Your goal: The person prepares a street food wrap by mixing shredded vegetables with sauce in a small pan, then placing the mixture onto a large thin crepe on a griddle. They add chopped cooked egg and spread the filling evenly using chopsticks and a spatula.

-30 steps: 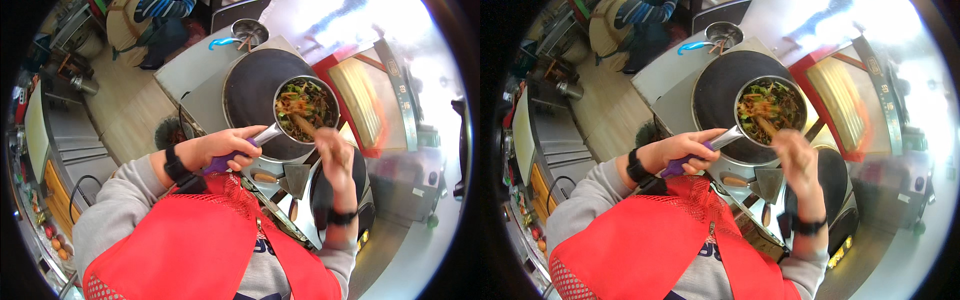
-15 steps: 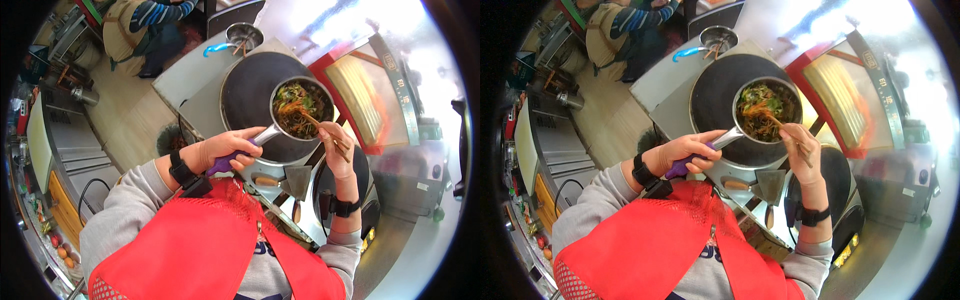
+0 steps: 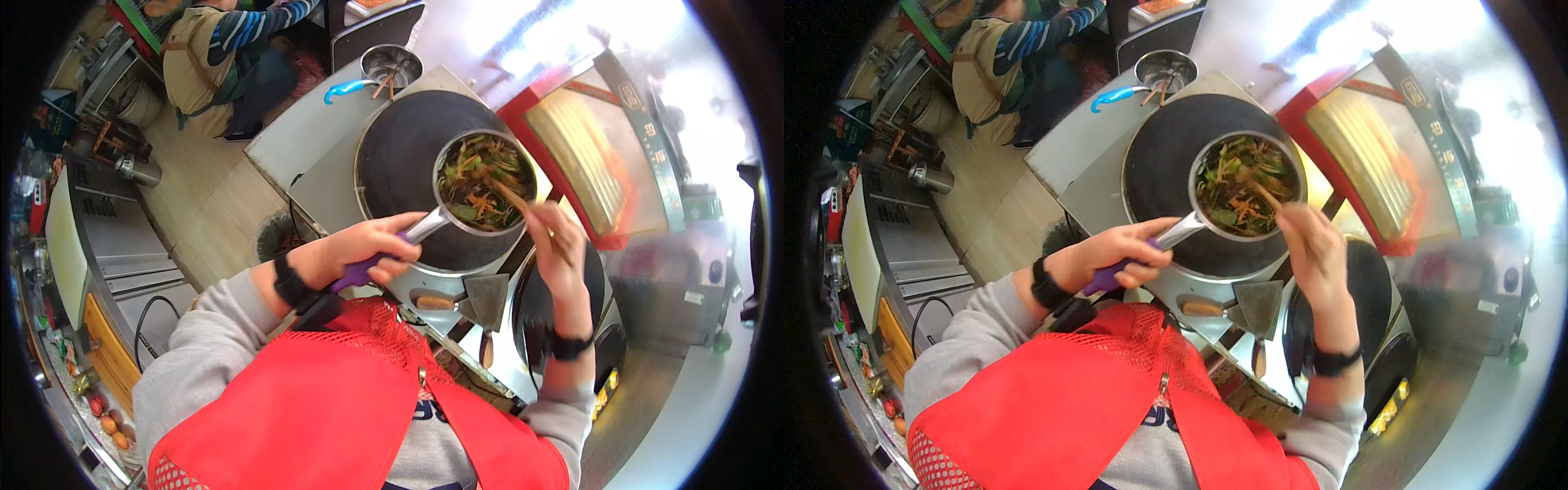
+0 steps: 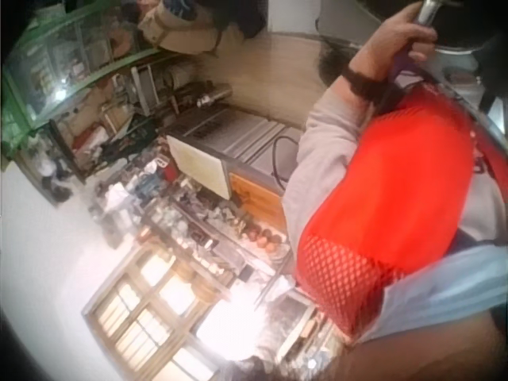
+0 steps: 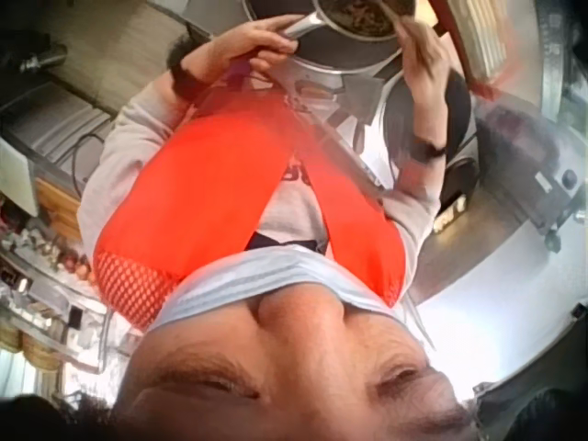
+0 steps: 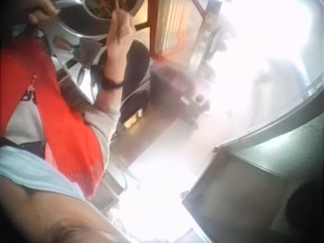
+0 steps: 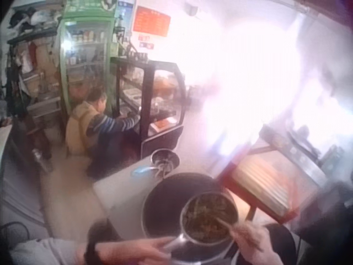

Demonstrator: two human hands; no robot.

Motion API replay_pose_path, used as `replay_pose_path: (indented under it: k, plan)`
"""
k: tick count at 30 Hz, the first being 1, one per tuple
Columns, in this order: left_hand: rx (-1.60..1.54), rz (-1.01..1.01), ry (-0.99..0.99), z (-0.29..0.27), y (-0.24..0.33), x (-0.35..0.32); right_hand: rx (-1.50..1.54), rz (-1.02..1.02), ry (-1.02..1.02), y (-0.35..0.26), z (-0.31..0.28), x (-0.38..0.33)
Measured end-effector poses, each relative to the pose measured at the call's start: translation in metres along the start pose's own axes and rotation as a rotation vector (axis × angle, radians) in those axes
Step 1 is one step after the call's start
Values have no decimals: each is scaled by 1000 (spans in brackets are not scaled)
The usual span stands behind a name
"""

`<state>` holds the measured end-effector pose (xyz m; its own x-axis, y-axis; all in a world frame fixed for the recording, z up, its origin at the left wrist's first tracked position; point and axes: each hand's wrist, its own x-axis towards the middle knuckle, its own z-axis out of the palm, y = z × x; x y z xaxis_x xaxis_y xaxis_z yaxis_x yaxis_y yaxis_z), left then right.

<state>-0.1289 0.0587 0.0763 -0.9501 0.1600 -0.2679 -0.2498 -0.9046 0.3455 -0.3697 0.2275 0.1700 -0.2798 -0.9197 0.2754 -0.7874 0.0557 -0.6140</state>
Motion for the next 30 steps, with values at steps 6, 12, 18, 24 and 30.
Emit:
replay_pose_path:
  k: [6, 12, 18, 24, 30]
  plan:
    - [-79, -19, -91, -2, 0, 3, 112, 112, -28, 2, 5, 0]
    - [-14, -1, 8, -1, 1, 1, 98, -15, -72, -1, 8, 2]
    - [-67, 16, 7, -9, 1, -5, 28, -279, -165, -13, 16, 9]
    - [59, 7, 149, -10, 6, -22, 74, -201, -158, -13, 23, 19]
    - [-7, 40, 128, -13, 11, -32, 141, -271, -124, -20, 33, 32]
